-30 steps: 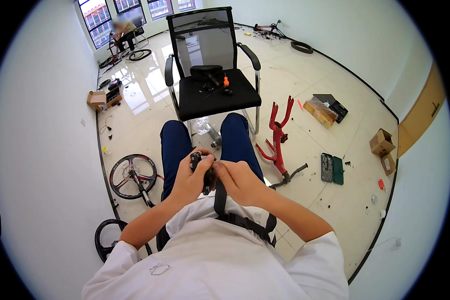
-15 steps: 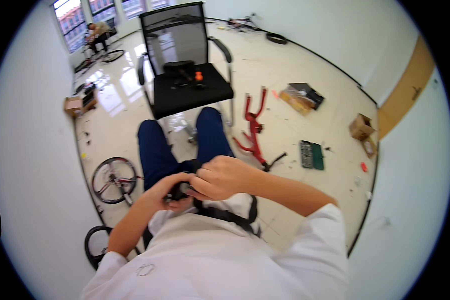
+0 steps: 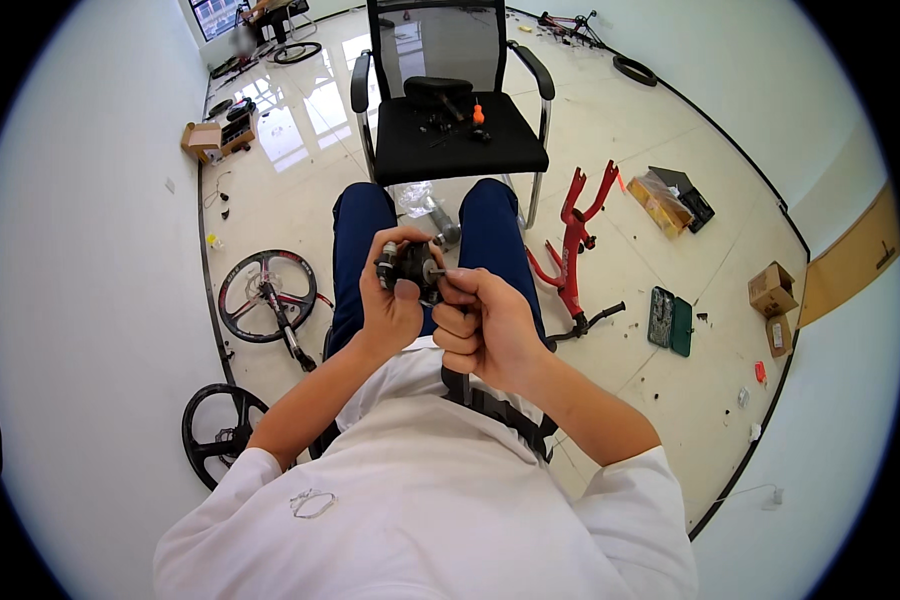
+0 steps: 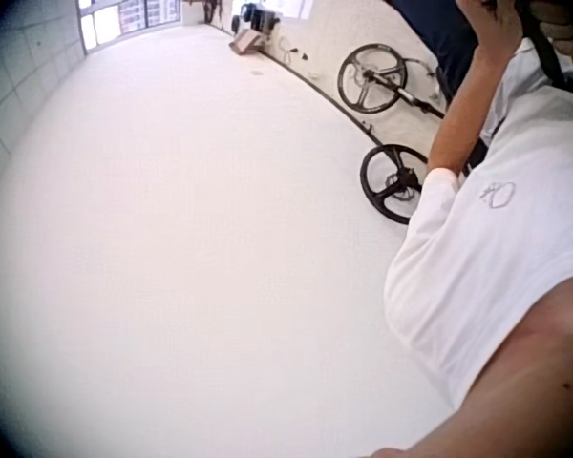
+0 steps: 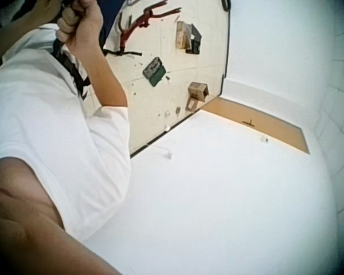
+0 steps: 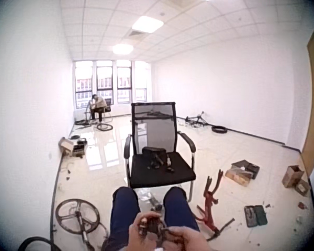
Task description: The person uses a screwdriver to loosen a bolt on a bicycle seat post, then places the seat on a chair. They pick up small parts and an Allen key, then insert the key into a derailleur and tighten a bolt.
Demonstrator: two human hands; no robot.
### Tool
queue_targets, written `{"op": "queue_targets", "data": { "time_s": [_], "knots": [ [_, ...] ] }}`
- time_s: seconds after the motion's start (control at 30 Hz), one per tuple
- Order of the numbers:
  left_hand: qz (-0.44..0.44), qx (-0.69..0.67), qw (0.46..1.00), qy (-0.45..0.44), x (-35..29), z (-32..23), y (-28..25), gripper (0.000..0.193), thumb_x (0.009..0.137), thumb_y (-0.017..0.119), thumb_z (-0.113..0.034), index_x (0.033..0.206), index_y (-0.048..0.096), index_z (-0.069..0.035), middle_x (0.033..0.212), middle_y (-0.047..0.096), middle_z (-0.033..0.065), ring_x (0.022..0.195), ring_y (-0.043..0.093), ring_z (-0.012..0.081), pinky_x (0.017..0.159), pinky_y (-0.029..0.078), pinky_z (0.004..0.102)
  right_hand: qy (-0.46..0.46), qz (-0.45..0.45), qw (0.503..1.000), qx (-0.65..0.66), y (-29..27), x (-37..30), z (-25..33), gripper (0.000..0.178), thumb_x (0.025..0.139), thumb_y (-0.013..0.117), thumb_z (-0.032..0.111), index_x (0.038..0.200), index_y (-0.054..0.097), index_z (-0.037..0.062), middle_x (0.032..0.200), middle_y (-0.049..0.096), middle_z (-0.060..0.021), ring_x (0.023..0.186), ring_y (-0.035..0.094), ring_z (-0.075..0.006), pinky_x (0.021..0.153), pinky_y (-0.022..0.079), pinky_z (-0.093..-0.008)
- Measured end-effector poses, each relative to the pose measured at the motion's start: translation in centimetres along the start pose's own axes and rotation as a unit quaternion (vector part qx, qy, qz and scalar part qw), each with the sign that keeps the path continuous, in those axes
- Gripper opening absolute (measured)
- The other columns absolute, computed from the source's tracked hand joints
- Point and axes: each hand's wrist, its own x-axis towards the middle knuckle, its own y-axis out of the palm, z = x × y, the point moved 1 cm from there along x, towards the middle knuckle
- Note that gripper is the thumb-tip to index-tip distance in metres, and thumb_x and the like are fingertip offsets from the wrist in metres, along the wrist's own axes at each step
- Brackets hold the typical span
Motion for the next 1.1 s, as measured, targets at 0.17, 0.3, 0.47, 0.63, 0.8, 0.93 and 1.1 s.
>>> {"op": "queue_targets", "data": {
  "time_s": [0.17,0.3,0.47,0.63,0.8,0.93,1.1],
  "knots": [
    [0.003,0.071,0.997,0.026,-0.4,0.0,-0.6,0.056,0.078,0.079,-0.032,0.117,0.052,-0.003,0.086,0.060,0.0067,0.076,0.060,0.0148,0.069,0.051,0.0274,0.000,-0.036,0.999,-0.008,0.1,0.0,-0.3,0.036,0.097,0.043,0.035,0.069,0.028,0.0189,0.056,0.018,0.0062,0.044,0.016,-0.0077,0.039,0.013,-0.0253],
    [0.078,0.224,0.961,0.143,0.3,-0.5,-2.2,0.067,0.056,0.088,-0.013,0.114,0.057,-0.004,0.099,0.063,0.0140,0.090,0.064,0.0341,0.078,0.052,0.0400,0.043,-0.111,0.993,0.022,0.7,-0.3,-0.1,0.037,0.095,0.049,0.040,0.067,0.034,0.0197,0.054,0.021,0.0081,0.041,0.019,-0.0068,0.036,0.012,-0.0236],
    [0.156,0.317,0.884,0.305,1.8,-1.6,-2.2,0.050,0.067,0.076,-0.018,0.111,0.057,-0.005,0.094,0.057,0.0119,0.076,0.057,0.0283,0.068,0.048,0.0380,0.078,-0.129,0.988,-0.033,-0.2,-0.8,0.2,0.036,0.095,0.048,0.039,0.068,0.037,0.0189,0.052,0.020,0.0084,0.038,0.017,-0.0054,0.033,0.011,-0.0220],
    [0.181,0.359,0.880,0.254,1.0,-2.0,-2.1,0.062,0.059,0.084,-0.020,0.114,0.056,-0.012,0.096,0.057,0.0074,0.084,0.057,0.0258,0.077,0.047,0.0368,0.054,-0.103,0.990,-0.083,-1.1,-0.7,0.0,0.036,0.096,0.045,0.039,0.068,0.035,0.0193,0.052,0.016,0.0082,0.036,0.014,-0.0053,0.032,0.010,-0.0220],
    [0.185,0.351,0.900,0.183,0.1,-2.1,-1.5,0.060,0.060,0.084,-0.017,0.112,0.057,-0.012,0.096,0.057,0.0074,0.084,0.057,0.0256,0.074,0.046,0.0359,0.055,-0.085,0.991,-0.088,-3.3,-0.5,-0.5,0.035,0.094,0.046,0.042,0.080,0.050,0.0100,0.052,0.016,0.0076,0.037,0.014,-0.0058,0.034,0.012,-0.0234],
    [0.147,0.246,0.958,-0.026,0.1,-2.8,-0.7,0.046,0.071,0.081,-0.014,0.109,0.055,-0.008,0.089,0.056,0.0090,0.080,0.058,0.0229,0.070,0.046,0.0346,0.011,-0.050,0.993,-0.103,-3.4,0.0,-0.7,0.037,0.095,0.046,0.039,0.088,0.057,0.0051,0.051,0.018,0.0068,0.038,0.015,-0.0072,0.036,0.014,-0.0249],
    [0.111,0.035,0.958,-0.264,0.3,-3.1,-0.2,0.025,0.095,0.061,-0.029,0.101,0.053,-0.006,0.064,0.051,0.0031,0.052,0.053,0.0100,0.048,0.040,0.0252,-0.194,-0.081,0.898,-0.386,-4.6,0.5,-1.0,0.024,0.095,0.047,0.024,0.079,0.051,0.0065,0.048,0.028,0.0005,0.038,0.027,-0.0146,0.038,0.023,-0.0292]
  ]
}}
